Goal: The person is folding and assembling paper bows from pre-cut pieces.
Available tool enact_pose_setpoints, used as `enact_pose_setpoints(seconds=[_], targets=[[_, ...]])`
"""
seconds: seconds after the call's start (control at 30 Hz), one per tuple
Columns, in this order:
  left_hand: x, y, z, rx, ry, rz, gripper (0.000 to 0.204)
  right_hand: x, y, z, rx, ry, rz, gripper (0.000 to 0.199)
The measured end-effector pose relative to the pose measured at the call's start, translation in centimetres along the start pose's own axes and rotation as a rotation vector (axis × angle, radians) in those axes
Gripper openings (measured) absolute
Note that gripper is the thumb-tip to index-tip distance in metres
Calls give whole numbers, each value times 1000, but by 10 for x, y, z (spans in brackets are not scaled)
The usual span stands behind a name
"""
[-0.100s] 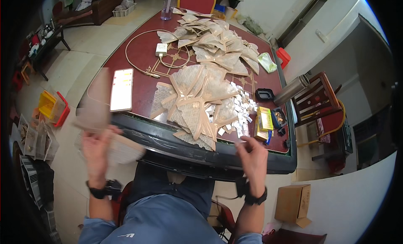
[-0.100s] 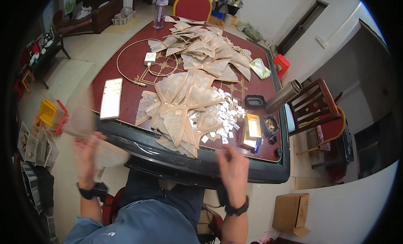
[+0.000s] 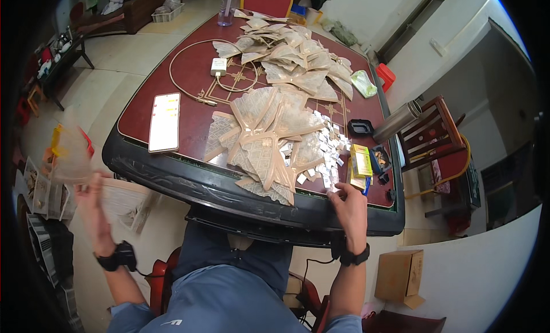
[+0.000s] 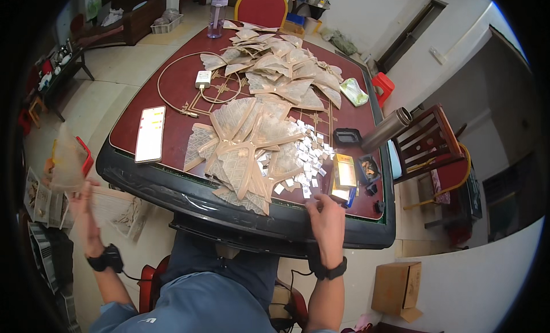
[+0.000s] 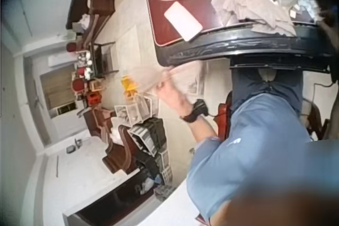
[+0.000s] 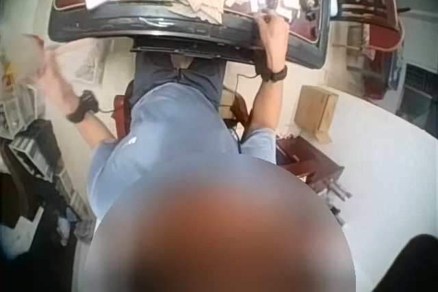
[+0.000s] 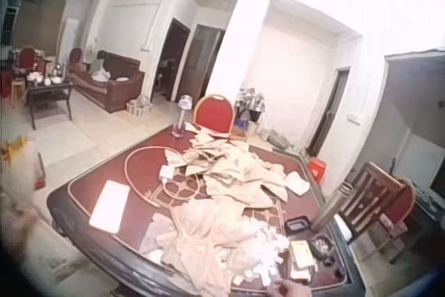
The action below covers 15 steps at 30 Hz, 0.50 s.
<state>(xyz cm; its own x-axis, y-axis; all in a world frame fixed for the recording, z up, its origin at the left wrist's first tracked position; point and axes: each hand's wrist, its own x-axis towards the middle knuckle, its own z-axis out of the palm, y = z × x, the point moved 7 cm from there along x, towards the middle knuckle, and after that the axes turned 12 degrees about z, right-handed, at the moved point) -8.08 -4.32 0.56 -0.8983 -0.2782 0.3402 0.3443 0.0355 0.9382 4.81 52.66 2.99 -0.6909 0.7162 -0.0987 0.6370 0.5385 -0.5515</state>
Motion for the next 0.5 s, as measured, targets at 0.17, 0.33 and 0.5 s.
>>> enact_pose_setpoints(seconds=[0.17, 0.33, 0.5], targets=[[51, -90, -158, -210, 168, -131, 57, 8, -12, 13, -132, 101, -93, 31], [38, -112, -171, 272, 530, -442, 65, 22, 5, 22, -58, 94, -31, 26], [11, 9, -29, -94, 30, 37, 47, 18, -7, 18, 42, 45, -2, 23]])
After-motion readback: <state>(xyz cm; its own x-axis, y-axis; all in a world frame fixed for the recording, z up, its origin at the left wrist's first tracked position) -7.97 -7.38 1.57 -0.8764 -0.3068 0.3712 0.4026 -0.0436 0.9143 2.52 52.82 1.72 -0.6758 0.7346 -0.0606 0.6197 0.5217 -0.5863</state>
